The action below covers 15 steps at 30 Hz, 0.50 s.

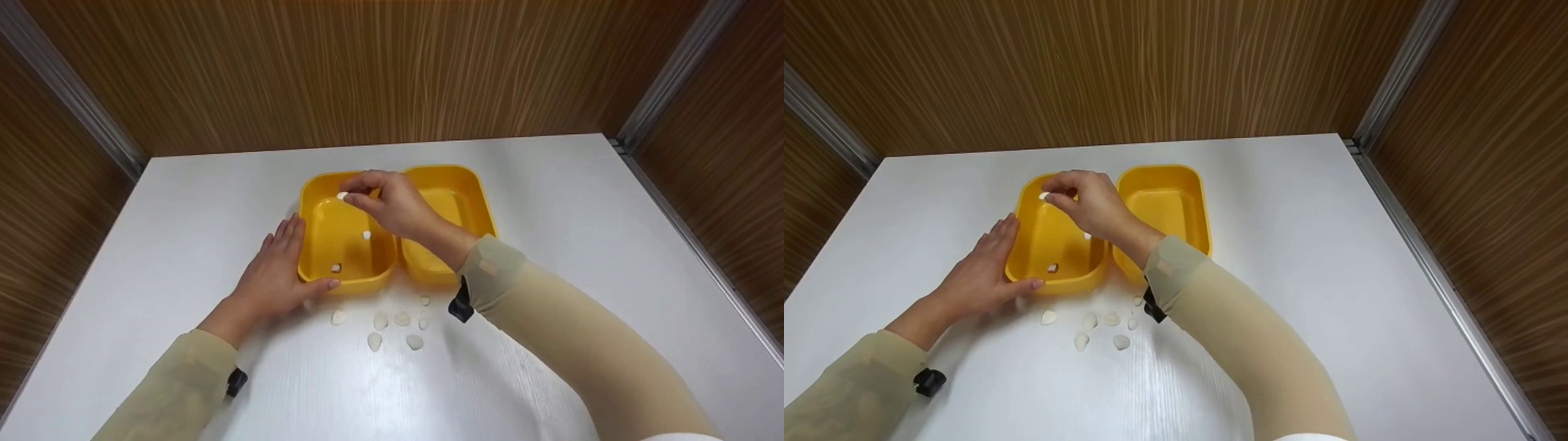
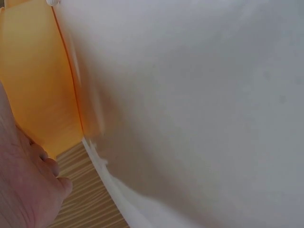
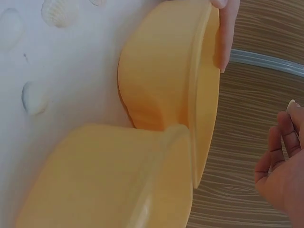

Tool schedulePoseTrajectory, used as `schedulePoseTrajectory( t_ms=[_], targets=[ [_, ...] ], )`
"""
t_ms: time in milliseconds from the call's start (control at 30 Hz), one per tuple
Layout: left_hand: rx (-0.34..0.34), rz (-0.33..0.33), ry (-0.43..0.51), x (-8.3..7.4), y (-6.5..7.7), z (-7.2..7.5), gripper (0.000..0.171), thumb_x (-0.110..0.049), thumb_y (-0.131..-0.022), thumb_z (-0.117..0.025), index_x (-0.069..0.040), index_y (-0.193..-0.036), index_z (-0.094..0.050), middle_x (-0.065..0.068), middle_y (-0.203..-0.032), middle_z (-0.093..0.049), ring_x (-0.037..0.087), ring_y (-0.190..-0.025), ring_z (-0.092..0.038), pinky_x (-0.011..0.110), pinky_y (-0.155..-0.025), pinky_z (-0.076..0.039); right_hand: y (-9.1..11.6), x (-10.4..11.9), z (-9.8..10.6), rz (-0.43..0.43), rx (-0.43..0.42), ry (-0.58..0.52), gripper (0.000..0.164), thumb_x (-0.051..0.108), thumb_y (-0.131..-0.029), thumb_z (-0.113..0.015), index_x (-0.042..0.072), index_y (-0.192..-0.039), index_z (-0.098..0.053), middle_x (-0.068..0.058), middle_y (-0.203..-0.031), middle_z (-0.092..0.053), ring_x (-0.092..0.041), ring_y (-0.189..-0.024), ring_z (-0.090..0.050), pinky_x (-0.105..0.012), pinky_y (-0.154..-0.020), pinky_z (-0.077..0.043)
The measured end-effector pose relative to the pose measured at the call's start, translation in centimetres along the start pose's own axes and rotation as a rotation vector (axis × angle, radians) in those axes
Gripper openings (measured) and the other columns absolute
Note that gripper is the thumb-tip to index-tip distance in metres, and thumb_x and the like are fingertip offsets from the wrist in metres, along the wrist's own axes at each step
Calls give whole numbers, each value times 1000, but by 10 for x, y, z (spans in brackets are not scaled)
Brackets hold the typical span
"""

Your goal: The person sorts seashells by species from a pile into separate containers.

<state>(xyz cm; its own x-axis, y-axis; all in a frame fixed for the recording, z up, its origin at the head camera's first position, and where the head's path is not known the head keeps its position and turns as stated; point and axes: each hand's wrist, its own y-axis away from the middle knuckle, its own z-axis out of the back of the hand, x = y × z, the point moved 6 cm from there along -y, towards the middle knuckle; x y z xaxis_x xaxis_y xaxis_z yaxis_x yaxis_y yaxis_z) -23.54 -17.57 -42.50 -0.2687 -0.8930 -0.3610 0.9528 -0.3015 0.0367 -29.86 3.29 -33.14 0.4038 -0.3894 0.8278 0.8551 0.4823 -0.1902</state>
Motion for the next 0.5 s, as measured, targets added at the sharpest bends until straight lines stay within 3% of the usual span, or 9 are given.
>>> schedulePoseTrajectory(
  t_ms=[500],
  targets=[
    [7, 9, -10, -1, 1, 0, 126, -80, -91, -60, -3, -169, 3, 13, -178, 2, 32, -164, 1, 54, -131, -2, -8, -23, -22, -66, 18, 37, 24, 20, -105, -69, 10, -126, -76, 1, -117, -73, -17, -102, -63, -26, -90, -58]
  ],
)
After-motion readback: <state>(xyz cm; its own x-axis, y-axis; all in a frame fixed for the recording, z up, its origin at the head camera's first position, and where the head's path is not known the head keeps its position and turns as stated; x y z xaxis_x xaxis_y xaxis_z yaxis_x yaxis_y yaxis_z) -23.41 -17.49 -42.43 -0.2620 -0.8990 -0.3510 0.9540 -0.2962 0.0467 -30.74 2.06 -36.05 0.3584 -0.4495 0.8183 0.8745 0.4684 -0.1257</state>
